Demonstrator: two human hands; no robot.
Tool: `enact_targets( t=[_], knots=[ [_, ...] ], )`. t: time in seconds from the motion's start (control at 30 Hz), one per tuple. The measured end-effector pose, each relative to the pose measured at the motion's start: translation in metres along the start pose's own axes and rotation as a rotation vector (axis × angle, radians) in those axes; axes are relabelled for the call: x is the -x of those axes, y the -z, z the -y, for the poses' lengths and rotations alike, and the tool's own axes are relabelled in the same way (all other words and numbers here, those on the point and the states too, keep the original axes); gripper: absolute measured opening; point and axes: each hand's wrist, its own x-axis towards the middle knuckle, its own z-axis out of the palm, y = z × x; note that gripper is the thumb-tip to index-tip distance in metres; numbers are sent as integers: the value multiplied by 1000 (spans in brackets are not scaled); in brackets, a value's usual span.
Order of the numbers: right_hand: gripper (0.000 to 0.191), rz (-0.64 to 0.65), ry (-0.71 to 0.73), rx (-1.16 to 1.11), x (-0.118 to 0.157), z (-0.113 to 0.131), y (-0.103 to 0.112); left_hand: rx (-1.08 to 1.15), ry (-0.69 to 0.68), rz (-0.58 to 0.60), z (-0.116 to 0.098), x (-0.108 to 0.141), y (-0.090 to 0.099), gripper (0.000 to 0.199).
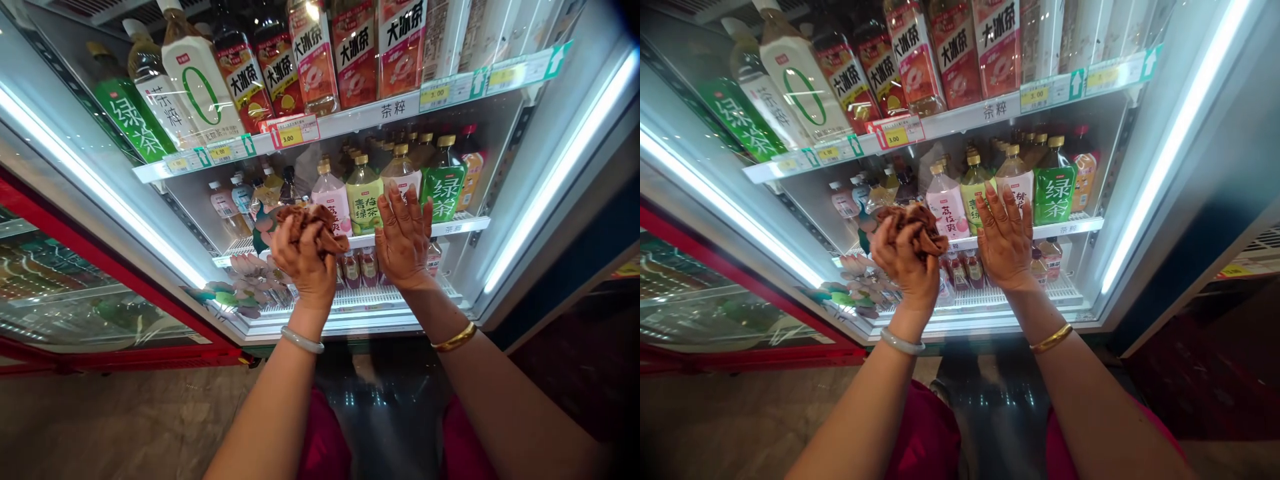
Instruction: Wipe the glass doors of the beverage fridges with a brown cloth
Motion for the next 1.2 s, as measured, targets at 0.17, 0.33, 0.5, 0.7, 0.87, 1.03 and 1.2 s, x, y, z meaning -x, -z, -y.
enact_targets(
  t=[0.17, 0.33, 0.5, 0.7, 0.87, 1.03, 1.2],
  knots=[
    [68, 10, -18, -27, 1, 0, -1, 45, -255, 159, -21, 55, -12, 22],
    [68, -9, -28, -24, 0, 3, -1, 73, -223, 110, -17, 30, -11, 25],
    [68, -61, 37, 23, 0, 1, 0, 24, 27, -32, -4, -3, -2, 28],
    [66, -41, 30, 25, 2, -5, -2, 58, -208, 229, -30, 54, -12, 31],
    [68, -53, 87, -11, 1, -7, 5, 61, -215, 198, -27, 32, -8, 32],
    [66, 0, 108, 8, -1, -22, 17, 61, 9, 56, -24, -2, -3, 33],
    [58, -56, 40, 53, 2, -53, 23, 115, -195, 203, -52, 40, -18, 34]
  ],
)
